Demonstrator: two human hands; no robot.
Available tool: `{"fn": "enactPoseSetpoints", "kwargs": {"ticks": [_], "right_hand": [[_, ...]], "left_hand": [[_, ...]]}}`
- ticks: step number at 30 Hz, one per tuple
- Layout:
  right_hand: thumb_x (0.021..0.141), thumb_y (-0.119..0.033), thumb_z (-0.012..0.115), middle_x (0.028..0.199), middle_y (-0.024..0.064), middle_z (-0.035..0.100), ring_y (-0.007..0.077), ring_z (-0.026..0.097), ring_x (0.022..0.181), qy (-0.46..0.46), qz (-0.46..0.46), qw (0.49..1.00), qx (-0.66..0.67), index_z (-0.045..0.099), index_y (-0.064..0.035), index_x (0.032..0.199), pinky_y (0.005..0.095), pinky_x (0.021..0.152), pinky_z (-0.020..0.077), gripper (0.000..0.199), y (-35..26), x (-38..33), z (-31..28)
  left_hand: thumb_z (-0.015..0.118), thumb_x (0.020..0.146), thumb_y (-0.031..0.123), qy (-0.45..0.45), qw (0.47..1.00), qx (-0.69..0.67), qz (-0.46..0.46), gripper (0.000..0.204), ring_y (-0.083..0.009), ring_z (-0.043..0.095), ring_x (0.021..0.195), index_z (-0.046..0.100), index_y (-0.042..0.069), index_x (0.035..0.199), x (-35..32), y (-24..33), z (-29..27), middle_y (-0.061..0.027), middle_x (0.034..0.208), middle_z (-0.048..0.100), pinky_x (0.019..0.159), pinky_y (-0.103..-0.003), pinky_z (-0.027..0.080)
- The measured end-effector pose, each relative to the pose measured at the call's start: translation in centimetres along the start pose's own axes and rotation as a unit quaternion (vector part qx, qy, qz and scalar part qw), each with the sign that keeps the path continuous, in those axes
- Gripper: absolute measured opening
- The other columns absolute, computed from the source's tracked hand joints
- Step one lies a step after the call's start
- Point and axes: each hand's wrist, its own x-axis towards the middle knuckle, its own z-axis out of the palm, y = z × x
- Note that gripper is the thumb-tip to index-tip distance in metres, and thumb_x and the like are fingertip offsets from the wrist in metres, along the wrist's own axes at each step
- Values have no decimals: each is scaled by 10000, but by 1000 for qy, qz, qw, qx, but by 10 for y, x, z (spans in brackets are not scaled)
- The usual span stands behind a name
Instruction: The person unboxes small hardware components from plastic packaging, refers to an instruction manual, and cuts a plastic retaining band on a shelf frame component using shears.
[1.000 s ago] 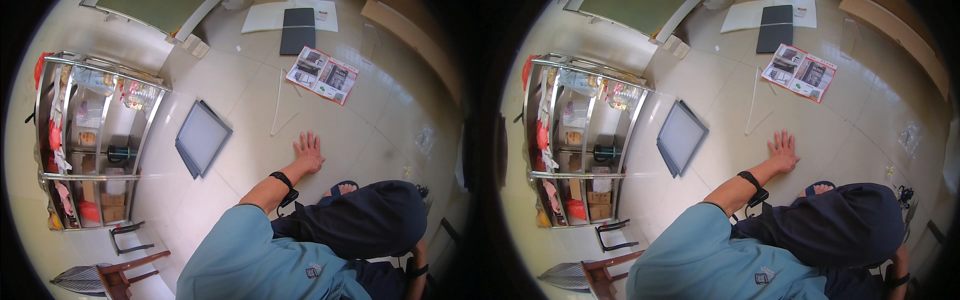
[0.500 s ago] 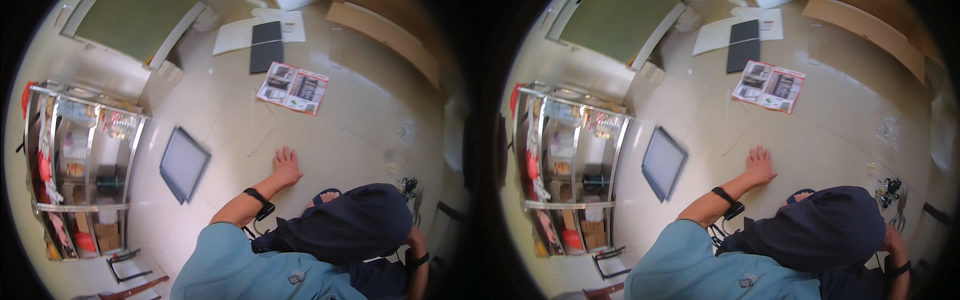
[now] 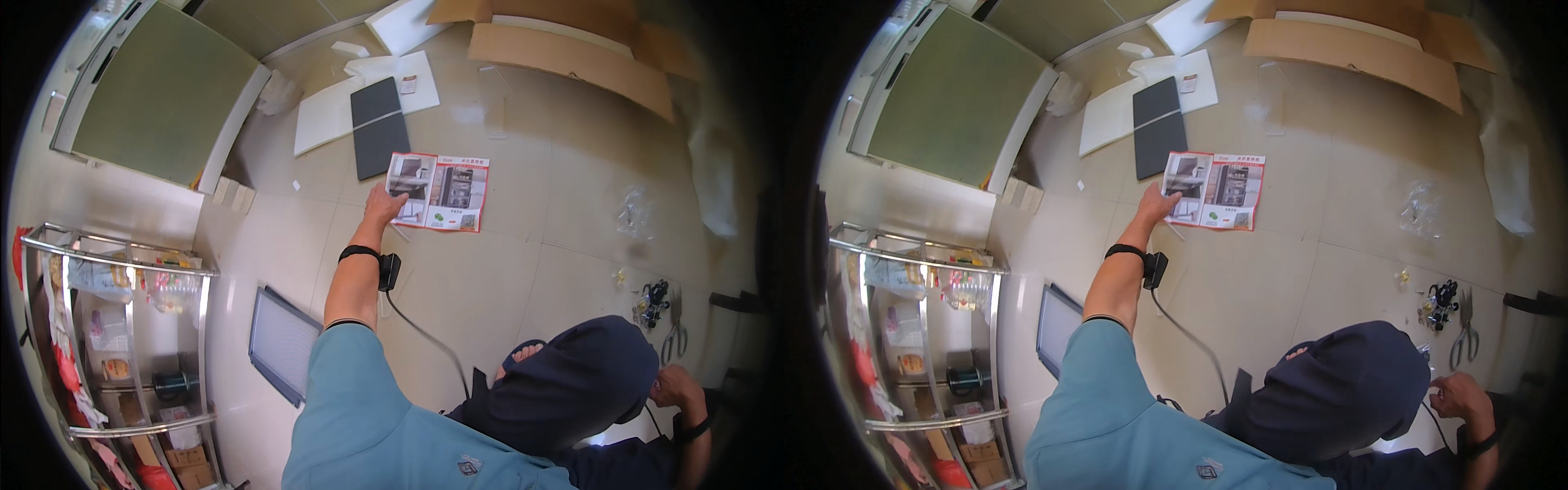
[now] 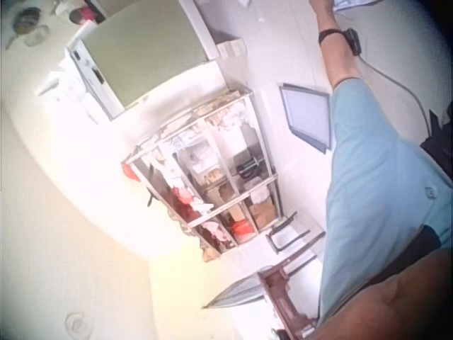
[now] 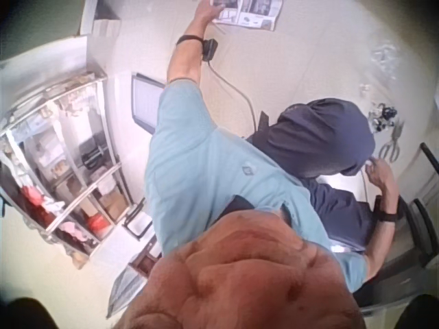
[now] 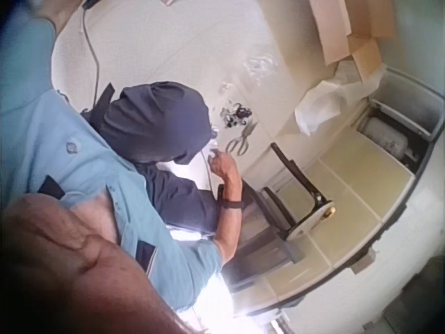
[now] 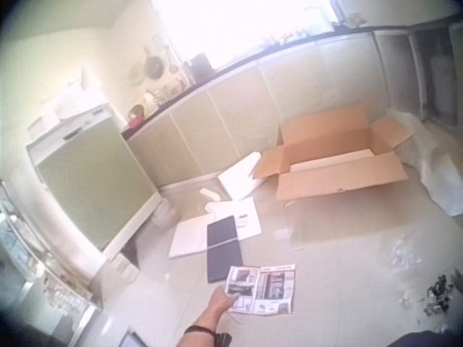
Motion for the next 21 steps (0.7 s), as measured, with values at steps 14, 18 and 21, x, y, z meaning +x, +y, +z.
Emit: {"fn": "enactPoseSetpoints", "kwargs": {"ticks": [14,18,21], "right_hand": [[751,-168,633,783,189,688,361,676,763,-23,131,986,101,719,-36,978,411,733,550,276,-5,16,-22],[721,-158,623,752,223,669,380,664,706,39,158,978,130,714,-8,970,410,702,541,305,13,19,-11],[751,-161,634,744,186,682,344,679,716,16,180,970,161,708,-16,970,404,706,547,273,24,13,-10]], "left_hand": [[660,832,390,69,994,63,63,422,-356,500,1144,709,-26,877,10,43,42,-184,1107,628,985,-546,374],[697,799,414,196,975,43,92,523,-370,488,1166,661,-47,1044,81,18,45,-215,1220,571,991,-531,389],[743,707,550,212,973,82,-49,849,-420,433,1236,513,-15,1296,105,49,35,-232,1374,436,1043,-563,341]]}}
